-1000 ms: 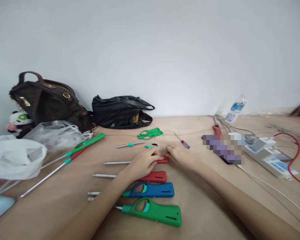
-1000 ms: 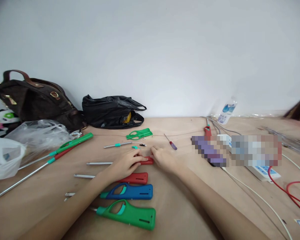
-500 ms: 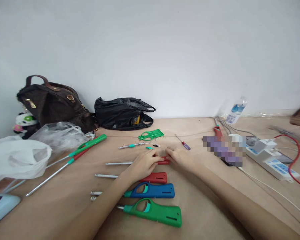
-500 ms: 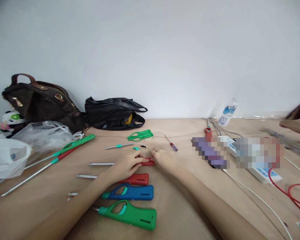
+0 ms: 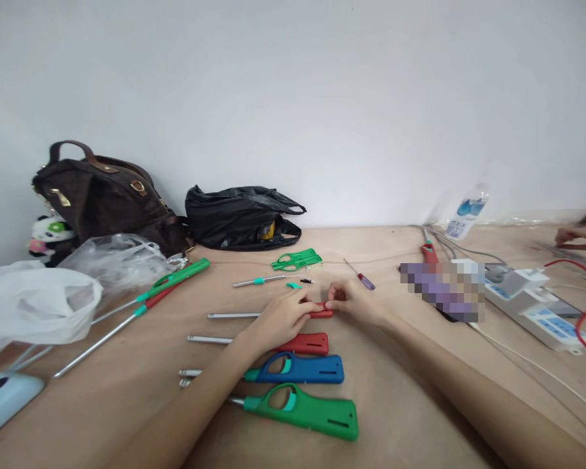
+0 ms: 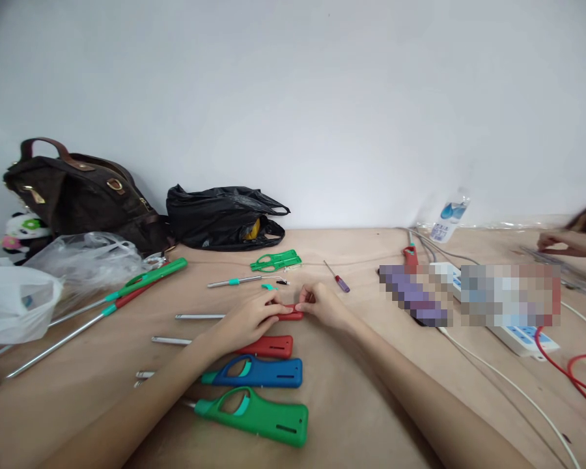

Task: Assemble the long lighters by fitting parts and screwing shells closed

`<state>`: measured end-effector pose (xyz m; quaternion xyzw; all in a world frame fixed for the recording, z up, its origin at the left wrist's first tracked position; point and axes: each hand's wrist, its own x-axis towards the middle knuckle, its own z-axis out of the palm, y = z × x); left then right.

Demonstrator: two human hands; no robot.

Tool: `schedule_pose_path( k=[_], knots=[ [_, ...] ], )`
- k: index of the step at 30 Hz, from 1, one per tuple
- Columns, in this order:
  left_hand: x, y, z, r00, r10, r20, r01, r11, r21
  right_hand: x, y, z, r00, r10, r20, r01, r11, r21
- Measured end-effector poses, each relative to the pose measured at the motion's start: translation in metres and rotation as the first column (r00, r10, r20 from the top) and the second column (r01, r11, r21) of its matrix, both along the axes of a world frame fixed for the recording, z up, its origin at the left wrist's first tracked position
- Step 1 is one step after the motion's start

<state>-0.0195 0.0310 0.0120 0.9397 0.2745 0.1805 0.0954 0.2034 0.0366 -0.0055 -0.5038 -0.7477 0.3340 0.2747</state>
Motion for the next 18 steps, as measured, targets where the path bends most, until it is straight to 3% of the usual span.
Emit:
schedule_pose_path(
  k=[6, 11, 15, 18],
  knots=[
    [0.0, 0.001, 0.0, 1.0, -0.005, -0.001, 0.005, 1.0, 0.0, 0.004, 0.001, -0.002, 1.0, 0.022, -0.022, -0.022, 1.0, -0.02],
    [0.0, 0.001, -0.002, 1.0, 0.004, -0.016, -0.004, 1.0, 0.018, 0.003, 0.001, -0.002, 0.997, -0.024, 0.07, 0.024, 1.0, 0.009],
    [0.0, 0.001, -0.001, 1.0, 0.004, -0.008, -0.004, 1.0, 0.01, 0.014, 0.001, 0.011, 0.958, -0.169, 0.23, 0.147, 0.983, 0.109],
    [0.0, 0.002, -0.001, 1.0, 0.007, -0.019, -0.007, 1.0, -0.008, 0.031, 0.002, 0.017, 0.848, -0.368, 0.382, 0.298, 0.926, 0.232]
  ],
)
